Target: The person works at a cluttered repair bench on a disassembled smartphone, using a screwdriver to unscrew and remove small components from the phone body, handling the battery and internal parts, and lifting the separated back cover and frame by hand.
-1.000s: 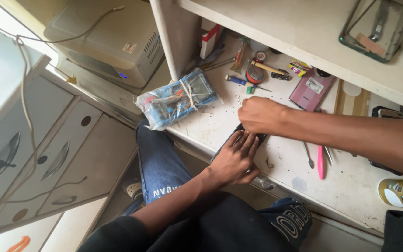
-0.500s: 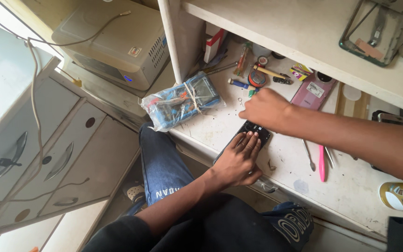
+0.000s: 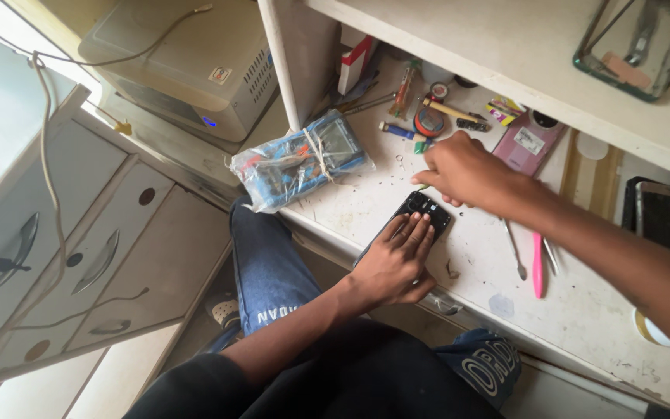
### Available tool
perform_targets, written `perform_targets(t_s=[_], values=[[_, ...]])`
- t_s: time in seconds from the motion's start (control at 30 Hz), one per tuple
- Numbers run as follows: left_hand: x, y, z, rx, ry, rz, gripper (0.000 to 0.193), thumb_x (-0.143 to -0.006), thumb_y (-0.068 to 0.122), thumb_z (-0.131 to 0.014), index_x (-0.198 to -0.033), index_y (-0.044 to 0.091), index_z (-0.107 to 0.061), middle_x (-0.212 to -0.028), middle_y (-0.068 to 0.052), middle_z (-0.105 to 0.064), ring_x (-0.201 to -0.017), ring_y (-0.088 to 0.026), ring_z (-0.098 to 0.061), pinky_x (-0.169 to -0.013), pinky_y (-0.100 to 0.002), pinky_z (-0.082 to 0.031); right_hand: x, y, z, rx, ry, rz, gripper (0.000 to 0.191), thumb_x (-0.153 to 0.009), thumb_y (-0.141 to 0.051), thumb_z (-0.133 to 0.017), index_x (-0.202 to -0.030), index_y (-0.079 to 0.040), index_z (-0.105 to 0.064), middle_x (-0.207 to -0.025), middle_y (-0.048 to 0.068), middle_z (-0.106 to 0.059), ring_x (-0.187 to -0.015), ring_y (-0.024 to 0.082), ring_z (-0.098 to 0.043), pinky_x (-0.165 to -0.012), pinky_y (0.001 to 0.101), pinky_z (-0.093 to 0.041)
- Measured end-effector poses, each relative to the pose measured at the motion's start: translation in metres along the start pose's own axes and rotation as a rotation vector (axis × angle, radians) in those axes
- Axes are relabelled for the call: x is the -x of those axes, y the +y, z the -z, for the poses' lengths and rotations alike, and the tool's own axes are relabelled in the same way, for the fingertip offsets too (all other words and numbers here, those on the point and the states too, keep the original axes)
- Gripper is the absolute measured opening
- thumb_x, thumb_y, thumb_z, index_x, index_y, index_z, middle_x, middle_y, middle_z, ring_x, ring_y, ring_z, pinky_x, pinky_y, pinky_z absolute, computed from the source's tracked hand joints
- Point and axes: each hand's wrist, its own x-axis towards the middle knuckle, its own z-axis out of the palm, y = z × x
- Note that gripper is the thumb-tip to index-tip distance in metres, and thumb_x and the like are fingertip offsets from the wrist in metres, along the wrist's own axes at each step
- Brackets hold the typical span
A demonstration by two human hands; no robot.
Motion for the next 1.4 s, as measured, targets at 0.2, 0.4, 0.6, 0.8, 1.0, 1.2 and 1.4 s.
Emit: perform_targets(t_s=[0.2,0.4,0.6,0.8,1.0,1.2,1.4], values=[[0.001,0.000,-0.002,0.025,0.017,0.010,0.081,-0.080,0.041,-0.068,-0.134,-0.018,-0.055,-0.142,-0.037,-0.055,-0.136,-0.042,-0.056,-0.121,-0.049,-0.035,-0.008,0.004,-0.001,-0.004,-0.078,0.085,0.025,-0.089,-0.017,-0.068,-0.077,0.005,-0.066,-0.064,0.026,-0.064,-0.063,0.041,-0.070,-0.063,0.0484,-0.054],[-0.003,-0.003,0.001,0.214,0.107,0.078,0.054,-0.084,0.024,-0.071,-0.125,-0.009,-0.060,-0.137,-0.028,-0.061,-0.130,-0.039,-0.062,-0.116,-0.048,-0.045,-0.004,0.006,0.008,0.074,-0.115,0.372,0.020,-0.089,-0.015,-0.065,-0.081,0.003,-0.064,-0.066,0.025,-0.062,-0.067,0.045,-0.064,-0.061,0.0517,-0.051],[-0.032,-0.036,0.008,0.500,0.206,0.485,0.027,-0.087,0.007,-0.070,-0.114,0.001,-0.072,-0.106,-0.021,-0.074,-0.096,-0.039,-0.071,-0.087,-0.046,-0.056,-0.001,0.001,0.017,0.123,-0.158,0.327,0.023,-0.096,-0.019,-0.061,-0.085,0.001,-0.064,-0.067,0.024,-0.062,-0.064,0.043,-0.066,-0.061,0.0510,-0.052],[-0.069,-0.094,-0.002,0.734,0.058,0.299,0.025,-0.083,0.008,-0.074,-0.106,-0.002,-0.072,-0.094,-0.021,-0.073,-0.082,-0.035,-0.074,-0.075,-0.041,-0.057,-0.006,0.000,0.018,0.067,-0.057,0.237,0.034,-0.104,-0.028,-0.053,-0.090,0.001,-0.063,-0.063,0.024,-0.062,-0.059,0.042,-0.065,-0.060,0.0511,-0.051],[-0.072,-0.107,-0.009,0.902,0.056,0.259,0.017,-0.082,0.007,-0.077,-0.096,-0.003,-0.073,-0.090,-0.018,-0.078,-0.080,-0.028,-0.077,-0.071,-0.036,-0.059,-0.010,-0.008,0.006,0.096,0.093,0.355,0.028,-0.107,-0.025,-0.045,-0.099,0.001,-0.054,-0.059,0.023,-0.060,-0.056,0.045,-0.065,-0.052,0.0527,-0.052],[-0.064,-0.094,-0.006,0.704,0.171,0.380,0.021,-0.081,0.011,-0.082,-0.081,-0.004,-0.069,-0.075,-0.017,-0.072,-0.065,-0.029,-0.073,-0.060,-0.039,-0.056,-0.012,-0.020,0.011,0.160,0.131,0.398,0.032,-0.106,-0.029,-0.047,-0.096,0.001,-0.053,-0.058,0.023,-0.060,-0.058,0.046,-0.065,-0.051,0.0546,-0.052],[-0.060,-0.084,-0.010,0.564,0.221,0.313,0.015,-0.084,0.007,-0.077,-0.086,-0.005,-0.068,-0.080,-0.022,-0.070,-0.074,-0.040,-0.068,-0.066,-0.044,-0.054,-0.008,-0.029,0.013,0.125,0.102,0.298,0.035,-0.108,-0.033,-0.046,-0.097,-0.001,-0.054,-0.059,0.025,-0.060,-0.061,0.048,-0.065,-0.055,0.0561,-0.051]])
